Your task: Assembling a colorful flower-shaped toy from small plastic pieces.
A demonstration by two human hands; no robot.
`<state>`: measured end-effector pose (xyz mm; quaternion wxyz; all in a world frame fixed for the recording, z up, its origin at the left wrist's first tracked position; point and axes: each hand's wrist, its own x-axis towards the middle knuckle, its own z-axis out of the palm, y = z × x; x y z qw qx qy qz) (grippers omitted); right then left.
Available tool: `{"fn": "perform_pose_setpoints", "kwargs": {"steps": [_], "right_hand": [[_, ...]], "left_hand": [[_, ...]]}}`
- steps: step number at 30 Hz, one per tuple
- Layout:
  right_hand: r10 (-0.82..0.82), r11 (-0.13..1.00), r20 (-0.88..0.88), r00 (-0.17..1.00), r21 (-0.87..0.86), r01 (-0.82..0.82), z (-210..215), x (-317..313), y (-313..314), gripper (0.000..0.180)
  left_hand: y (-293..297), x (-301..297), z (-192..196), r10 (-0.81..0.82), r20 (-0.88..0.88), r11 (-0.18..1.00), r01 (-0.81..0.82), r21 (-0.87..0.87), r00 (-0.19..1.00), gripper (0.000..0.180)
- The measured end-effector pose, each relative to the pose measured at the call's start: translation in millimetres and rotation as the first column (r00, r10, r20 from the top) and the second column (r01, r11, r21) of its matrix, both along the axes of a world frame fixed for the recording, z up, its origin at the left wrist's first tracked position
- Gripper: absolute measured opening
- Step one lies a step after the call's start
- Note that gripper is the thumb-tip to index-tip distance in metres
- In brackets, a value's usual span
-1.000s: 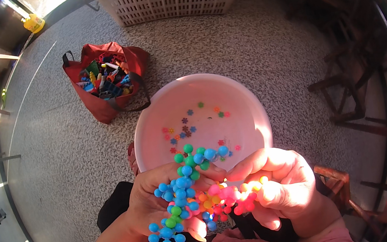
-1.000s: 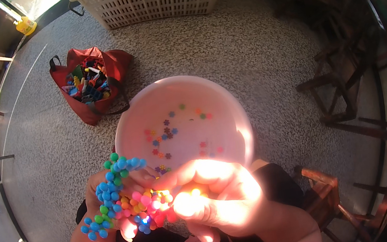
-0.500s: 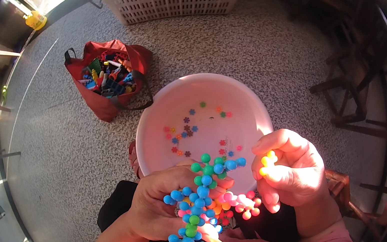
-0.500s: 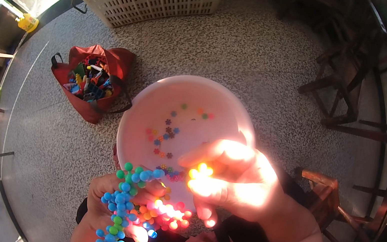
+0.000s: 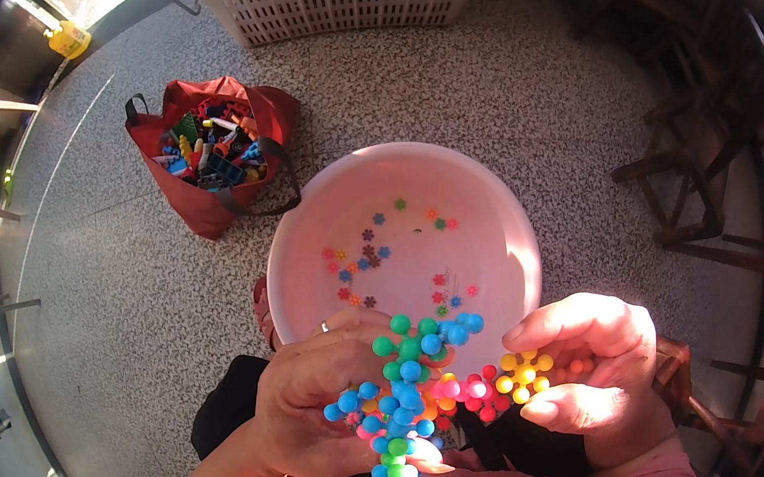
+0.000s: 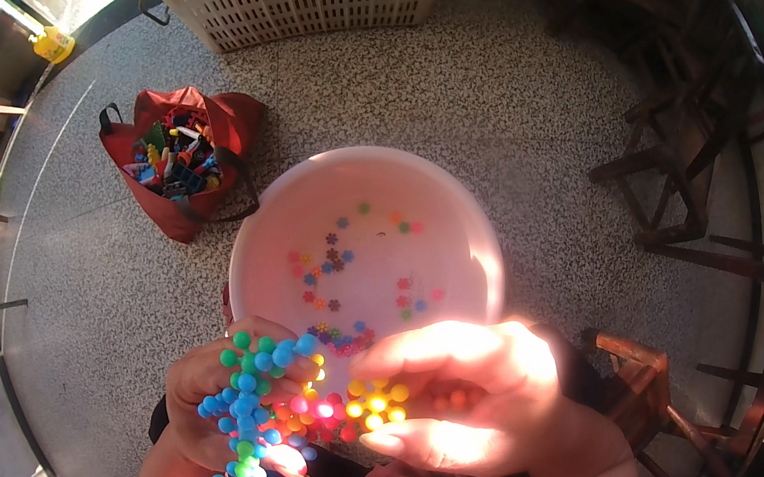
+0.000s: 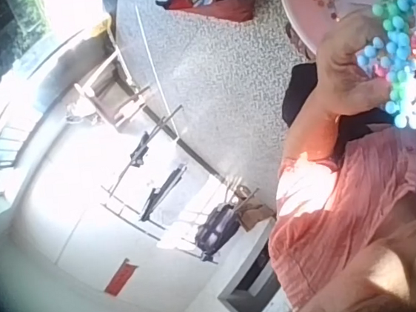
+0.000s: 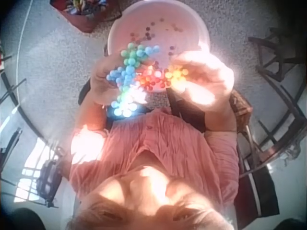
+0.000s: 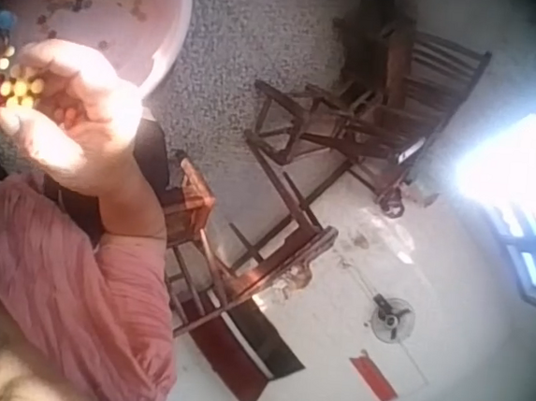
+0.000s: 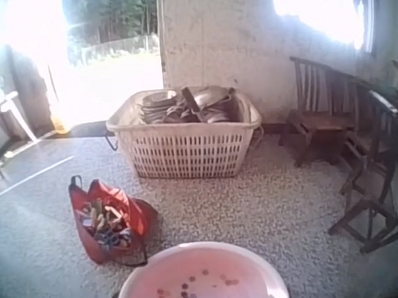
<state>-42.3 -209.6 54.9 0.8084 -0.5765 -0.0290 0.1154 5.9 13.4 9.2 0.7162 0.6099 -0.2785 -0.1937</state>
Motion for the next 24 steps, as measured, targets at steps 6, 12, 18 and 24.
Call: {"fn": "perform_pose_setpoints", "kwargs": {"steps": [6,12,18,24], "right_hand": [[-0.008,1.0,-0.078,0.997,-0.025,0.006,-3.5,-1.4,-2.0,0.039],[-0.004,0.955,-0.007,1.0,-0.297,0.002,-4.4,-2.2,1.6,0.035],[0.053,0.946,-0.059,0.997,-0.317,-0.069,-3.1,3.7,-0.7,0.03],[0.059,0.998,-0.307,0.95,0.002,-0.062,3.5,6.5,0.4,0.027]], "left_hand": [[-1.2,2.5,-2.5,0.003,0.108,1.0,-0.004,0.011,0.994,0.035],[-2.5,4.7,5.4,-0.011,0.177,0.995,-0.006,0.1,0.984,0.035],[-4.1,4.8,5.7,-0.023,0.201,0.989,-0.008,0.148,0.979,0.035],[-1.4,3.2,-2.2,-0.022,0.134,0.995,0.008,0.101,0.991,0.035]]}}
